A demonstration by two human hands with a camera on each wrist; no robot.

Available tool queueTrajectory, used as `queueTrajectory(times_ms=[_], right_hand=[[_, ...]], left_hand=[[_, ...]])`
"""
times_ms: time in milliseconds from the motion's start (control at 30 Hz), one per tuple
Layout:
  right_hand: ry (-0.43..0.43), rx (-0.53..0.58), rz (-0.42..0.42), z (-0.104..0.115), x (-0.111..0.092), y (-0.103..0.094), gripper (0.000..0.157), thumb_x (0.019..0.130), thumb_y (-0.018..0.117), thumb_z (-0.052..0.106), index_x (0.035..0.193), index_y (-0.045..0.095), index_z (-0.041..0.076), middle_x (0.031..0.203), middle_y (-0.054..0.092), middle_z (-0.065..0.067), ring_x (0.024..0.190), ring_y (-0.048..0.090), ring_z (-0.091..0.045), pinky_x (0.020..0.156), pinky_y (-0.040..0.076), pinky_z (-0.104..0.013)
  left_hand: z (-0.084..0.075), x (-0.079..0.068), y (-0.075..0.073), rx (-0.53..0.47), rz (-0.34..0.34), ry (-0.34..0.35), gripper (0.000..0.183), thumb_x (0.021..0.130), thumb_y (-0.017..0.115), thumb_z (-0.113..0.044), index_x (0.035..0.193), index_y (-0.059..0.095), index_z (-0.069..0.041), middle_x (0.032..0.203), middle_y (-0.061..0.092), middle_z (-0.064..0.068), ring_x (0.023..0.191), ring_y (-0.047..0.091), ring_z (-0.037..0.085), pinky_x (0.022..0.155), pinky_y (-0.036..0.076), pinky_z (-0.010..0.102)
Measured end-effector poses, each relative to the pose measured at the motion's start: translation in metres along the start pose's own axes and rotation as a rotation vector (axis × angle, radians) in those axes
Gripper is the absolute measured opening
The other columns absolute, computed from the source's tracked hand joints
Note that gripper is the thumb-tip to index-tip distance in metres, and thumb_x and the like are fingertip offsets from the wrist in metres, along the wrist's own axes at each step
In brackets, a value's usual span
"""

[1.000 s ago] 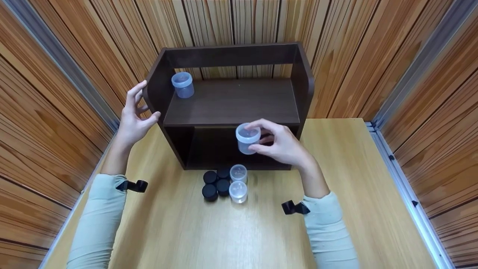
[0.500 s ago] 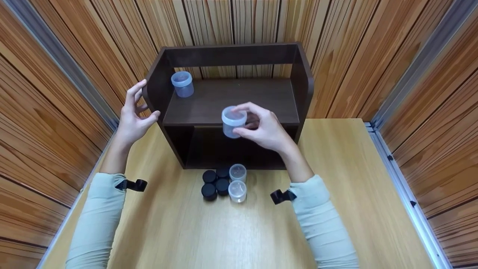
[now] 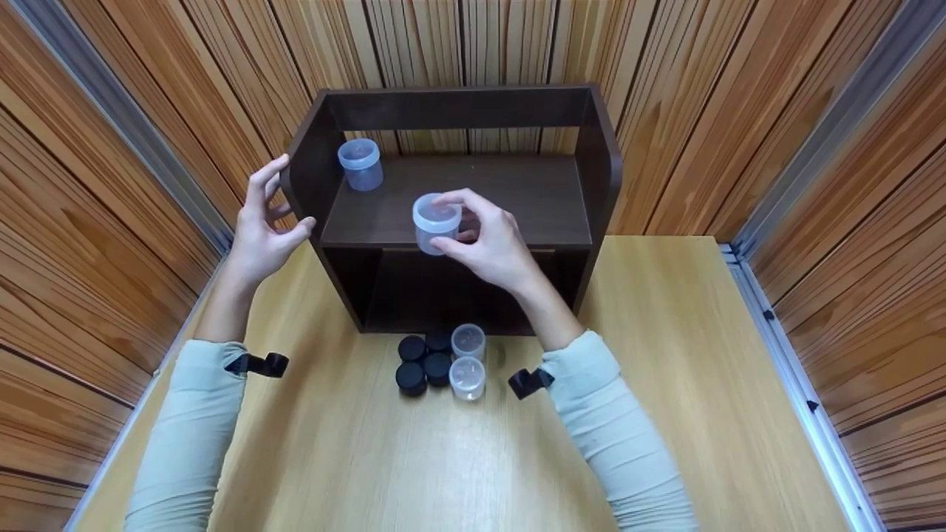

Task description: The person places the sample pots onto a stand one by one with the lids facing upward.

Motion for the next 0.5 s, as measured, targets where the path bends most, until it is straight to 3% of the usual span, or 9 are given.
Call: queueTrajectory(times_ms=[233,500], right_hand=[[-0.017,0.003,0.001,0.007,0.016,0.016,0.051,0.092,0.087,-0.004,0.14,0.069,-0.006,0.134,0.076,-0.025,0.102,0.076,-0.004,0.09,0.065,-0.018],[-0.049,-0.056,0.016,0.021,0.045,0.042,0.05,0.092,0.089,0.001,0.139,0.072,-0.001,0.137,0.076,-0.02,0.11,0.078,-0.024,0.091,0.065,-0.021]], left_hand=[[0.002,-0.003,0.002,-0.009,0.014,-0.019,0.081,0.094,0.071,0.004,0.168,0.043,-0.011,0.173,0.05,0.015,0.159,0.052,0.03,0.124,0.054,0.063],[0.001,0.001,-0.001,-0.002,0.003,-0.031,0.081,0.093,0.072,0.005,0.167,0.044,-0.011,0.172,0.052,0.015,0.161,0.051,0.03,0.122,0.055,0.063]])
Point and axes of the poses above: each hand's wrist, its own x-axis towards the middle knuckle, its own y-axis out of the palm, z = x × y, the point moved 8 cm from there along x, towards the middle knuckle
